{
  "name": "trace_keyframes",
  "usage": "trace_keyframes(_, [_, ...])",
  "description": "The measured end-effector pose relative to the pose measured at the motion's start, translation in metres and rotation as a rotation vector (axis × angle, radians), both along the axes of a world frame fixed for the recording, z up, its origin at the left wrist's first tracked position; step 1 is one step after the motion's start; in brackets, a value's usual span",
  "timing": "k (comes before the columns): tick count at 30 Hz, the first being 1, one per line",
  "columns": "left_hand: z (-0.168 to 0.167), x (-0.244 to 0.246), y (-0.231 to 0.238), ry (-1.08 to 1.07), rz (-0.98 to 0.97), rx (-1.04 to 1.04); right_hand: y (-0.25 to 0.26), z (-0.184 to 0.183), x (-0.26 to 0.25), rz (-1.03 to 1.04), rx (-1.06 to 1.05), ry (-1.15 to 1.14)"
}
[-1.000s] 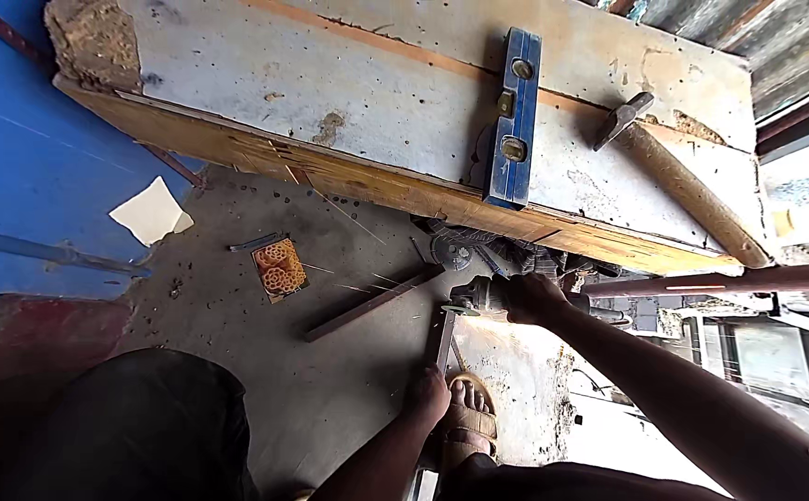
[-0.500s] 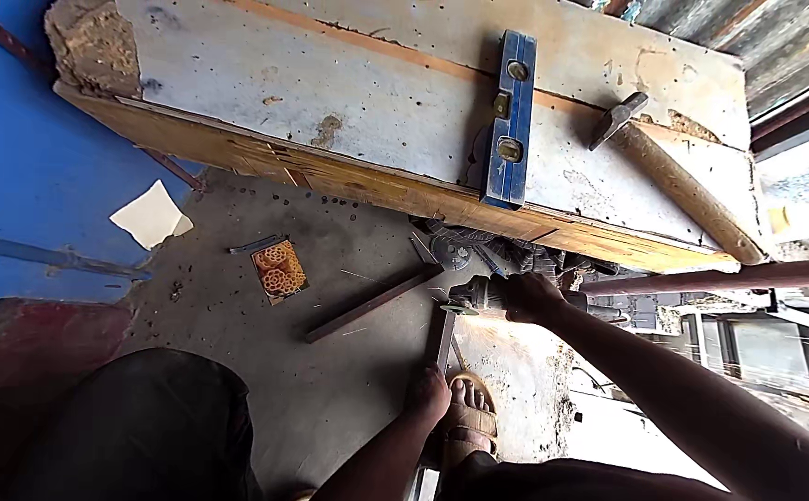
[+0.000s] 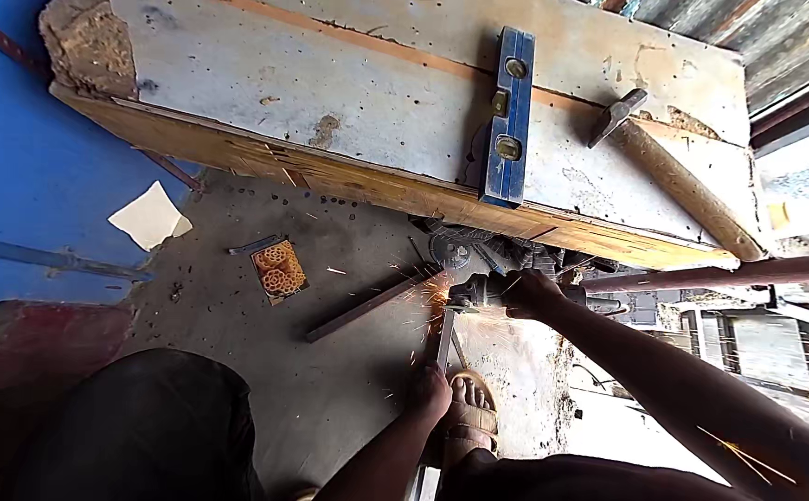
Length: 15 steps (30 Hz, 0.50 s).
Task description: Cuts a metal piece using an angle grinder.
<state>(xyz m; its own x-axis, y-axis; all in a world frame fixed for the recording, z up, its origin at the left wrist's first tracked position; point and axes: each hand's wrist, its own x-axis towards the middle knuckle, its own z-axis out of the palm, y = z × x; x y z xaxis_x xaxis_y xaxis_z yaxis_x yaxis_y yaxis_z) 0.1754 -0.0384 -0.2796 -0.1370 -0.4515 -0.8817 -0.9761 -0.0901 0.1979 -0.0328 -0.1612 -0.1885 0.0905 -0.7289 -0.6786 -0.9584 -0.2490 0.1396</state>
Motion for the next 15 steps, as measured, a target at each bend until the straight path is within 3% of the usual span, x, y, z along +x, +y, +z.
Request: trace_keyframes(15, [0.003,0.0,0.0,-0.003,-0.01,-0.004,-0.004,0.004,0.009,0.003,-0.03,-0.074])
